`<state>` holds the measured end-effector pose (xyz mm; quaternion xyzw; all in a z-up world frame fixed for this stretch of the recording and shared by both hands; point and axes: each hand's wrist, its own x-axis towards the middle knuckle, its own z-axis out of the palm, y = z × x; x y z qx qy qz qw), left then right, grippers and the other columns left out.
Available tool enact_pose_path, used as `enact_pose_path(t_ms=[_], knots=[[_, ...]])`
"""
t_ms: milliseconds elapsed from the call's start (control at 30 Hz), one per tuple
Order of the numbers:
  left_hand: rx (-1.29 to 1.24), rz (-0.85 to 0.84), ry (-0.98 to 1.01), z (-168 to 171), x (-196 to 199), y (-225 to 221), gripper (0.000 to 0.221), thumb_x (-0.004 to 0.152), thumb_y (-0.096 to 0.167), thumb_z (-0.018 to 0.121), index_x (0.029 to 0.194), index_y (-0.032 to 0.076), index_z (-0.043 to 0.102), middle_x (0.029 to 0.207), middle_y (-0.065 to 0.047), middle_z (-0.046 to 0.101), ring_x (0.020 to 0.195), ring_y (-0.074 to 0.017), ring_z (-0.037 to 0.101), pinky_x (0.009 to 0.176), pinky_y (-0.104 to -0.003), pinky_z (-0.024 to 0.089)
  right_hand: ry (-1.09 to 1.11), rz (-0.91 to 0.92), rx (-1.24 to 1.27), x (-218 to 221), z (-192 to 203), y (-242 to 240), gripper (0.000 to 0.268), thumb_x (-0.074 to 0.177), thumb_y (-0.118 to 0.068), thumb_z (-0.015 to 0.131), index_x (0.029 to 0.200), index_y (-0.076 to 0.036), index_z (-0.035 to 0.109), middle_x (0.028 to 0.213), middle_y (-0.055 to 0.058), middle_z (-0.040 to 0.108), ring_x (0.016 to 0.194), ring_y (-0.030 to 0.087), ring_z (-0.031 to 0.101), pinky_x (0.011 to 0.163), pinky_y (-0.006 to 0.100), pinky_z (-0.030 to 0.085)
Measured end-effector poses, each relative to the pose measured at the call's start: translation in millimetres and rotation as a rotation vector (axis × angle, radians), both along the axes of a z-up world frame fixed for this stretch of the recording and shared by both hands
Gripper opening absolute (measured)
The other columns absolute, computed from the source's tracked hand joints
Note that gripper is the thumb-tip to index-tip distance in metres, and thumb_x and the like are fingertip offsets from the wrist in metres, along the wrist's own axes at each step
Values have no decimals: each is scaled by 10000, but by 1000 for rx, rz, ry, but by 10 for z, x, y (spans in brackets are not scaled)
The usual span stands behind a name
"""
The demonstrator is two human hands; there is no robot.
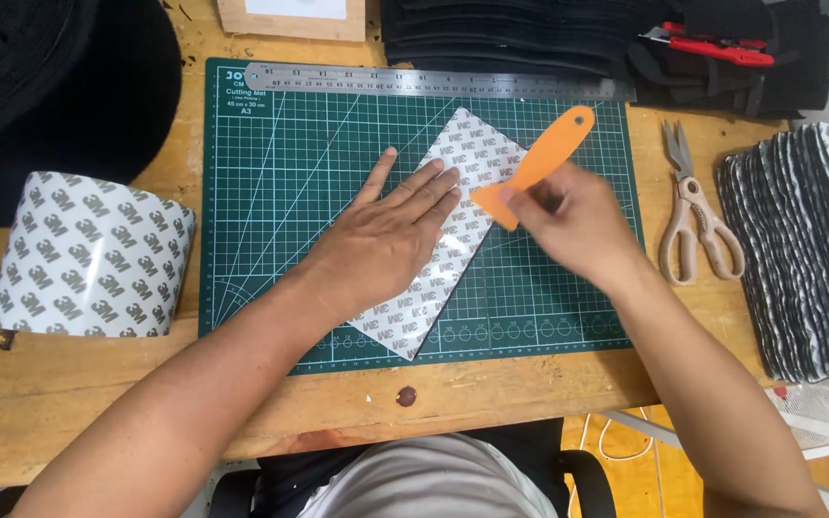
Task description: Cutting adhesive tape and applying it to rectangular components using a scraper tool to ensure adhesion.
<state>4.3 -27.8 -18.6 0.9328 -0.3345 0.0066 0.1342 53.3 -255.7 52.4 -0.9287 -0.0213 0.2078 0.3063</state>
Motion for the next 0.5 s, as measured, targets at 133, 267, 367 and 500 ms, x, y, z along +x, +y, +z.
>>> enact_pose_path(t_ms=[133, 267, 367, 500], knots=[[-34, -7, -20, 28, -12, 9, 520, 1083, 203, 305, 1564, 7, 322, 1663, -161, 281, 1565, -278, 168, 1255, -573, -70, -106, -86, 9, 224, -146, -150, 276, 1025, -382, 694, 900, -147, 619, 707, -22, 563, 611, 125, 511, 583, 303, 404], [-20, -3, -5, 49, -15, 7, 528, 1075, 188, 305, 1573, 14, 301, 1669, -151, 261, 1567, -267, 152, 1255, -564, -61, -136, -91, 33, 341, -146, -181, 247, 1042, -357, 662, 993, -116, 634, 814, 24, 649, 704, 149, 607, 636, 307, 493], [-24, -8, -20, 58, -22, 8, 518, 1082, 194, 304, 1565, 8, 322, 1665, -154, 278, 1566, -268, 167, 1259, -562, -49, -181, -128, 48, 409, -180, -225, 261, 1039, -358, 652, 1045, -97, 639, 851, 38, 670, 735, 158, 637, 659, 307, 523], [-12, -3, 2, 91, -23, 3, 528, 1073, 196, 318, 1570, 19, 310, 1671, -141, 260, 1568, -253, 146, 1252, -557, -76, -247, -158, 150, 399, -173, -210, 220, 1043, -280, 625, 1159, -95, 652, 894, 45, 691, 751, 148, 660, 672, 290, 550]])
